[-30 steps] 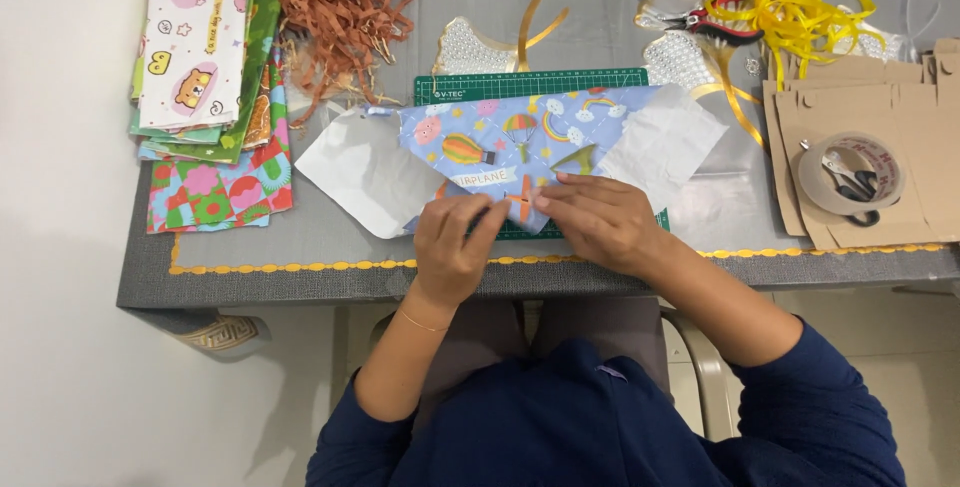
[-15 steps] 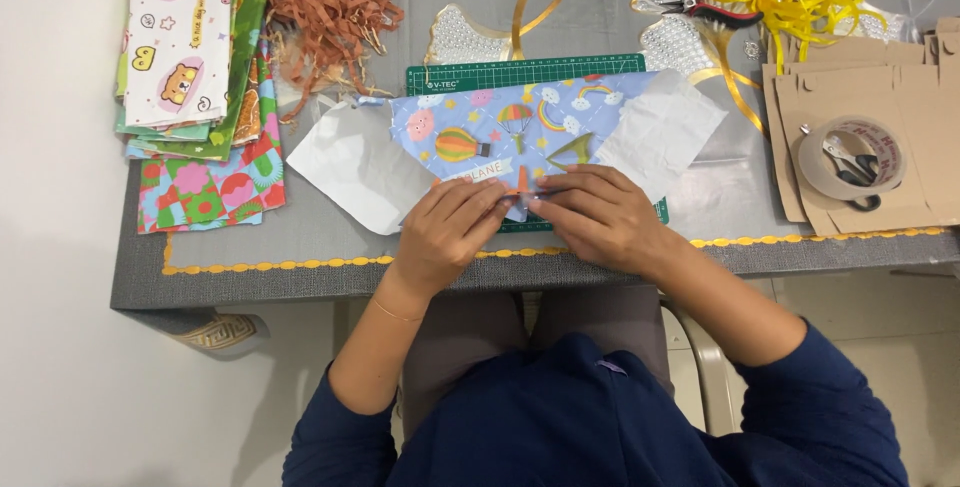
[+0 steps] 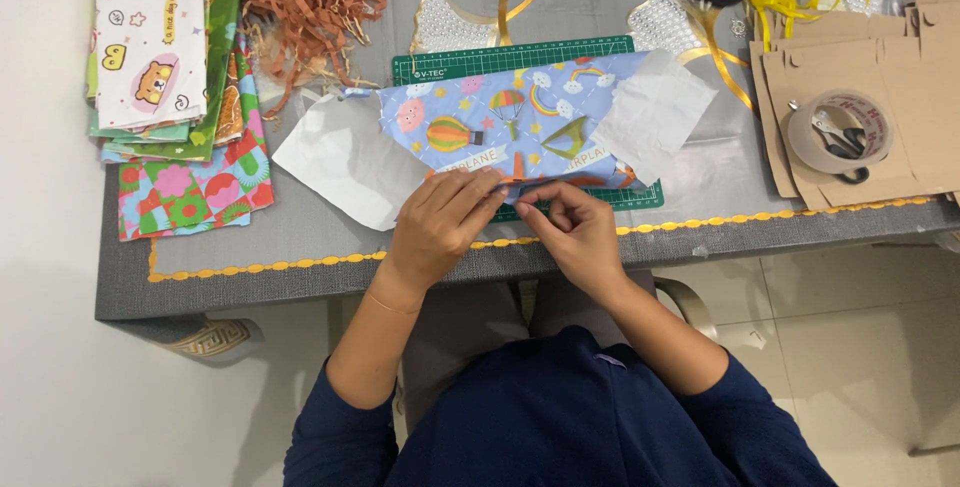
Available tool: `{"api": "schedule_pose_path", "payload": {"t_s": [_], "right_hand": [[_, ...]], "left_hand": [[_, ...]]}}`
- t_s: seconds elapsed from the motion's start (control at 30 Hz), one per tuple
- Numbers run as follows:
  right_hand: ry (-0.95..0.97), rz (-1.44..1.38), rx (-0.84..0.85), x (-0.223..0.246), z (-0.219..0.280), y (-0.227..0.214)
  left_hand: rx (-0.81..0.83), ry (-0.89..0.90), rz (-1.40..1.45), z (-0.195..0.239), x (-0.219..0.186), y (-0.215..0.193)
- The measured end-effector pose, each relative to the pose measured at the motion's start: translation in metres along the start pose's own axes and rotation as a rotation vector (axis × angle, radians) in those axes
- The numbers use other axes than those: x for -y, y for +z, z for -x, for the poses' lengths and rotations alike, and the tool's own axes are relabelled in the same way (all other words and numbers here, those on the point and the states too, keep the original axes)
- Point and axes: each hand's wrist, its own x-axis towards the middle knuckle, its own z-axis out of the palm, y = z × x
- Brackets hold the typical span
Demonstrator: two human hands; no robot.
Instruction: The person wraps a small rectangular box with patterned wrapping paper on a cutting mat. They fold the paper edges, apply clear tape to secure the folds, and trim excess paper with scissors. The wrapped item remains on the table at the end.
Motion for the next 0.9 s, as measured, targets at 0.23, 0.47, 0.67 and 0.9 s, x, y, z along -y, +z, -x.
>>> {"api": "schedule_pose_path", "payload": {"t_s": [0.23, 0.47, 0.67, 0.9], "right_hand": [[-0.155, 0.198, -0.125, 0.026, -0.003, 0.010], [-0.297, 0.325, -0.217, 0.030, -0.006, 0.013], [-0.223, 0.225, -0.178, 0.023, -0.003, 0.008], [-0.045, 0.066, -0.016, 0.035, 0.015, 0.002]], "left_hand": [[0.022, -0.004, -0.020, 0.001, 0.000, 0.000], [0.077, 0.010, -0.040, 0.005, 0.001, 0.003], [0.060, 0.003, -0.042, 0.000, 0.000, 0.000], [0.028, -0.026, -0.022, 0.001, -0.001, 0.002]]}}
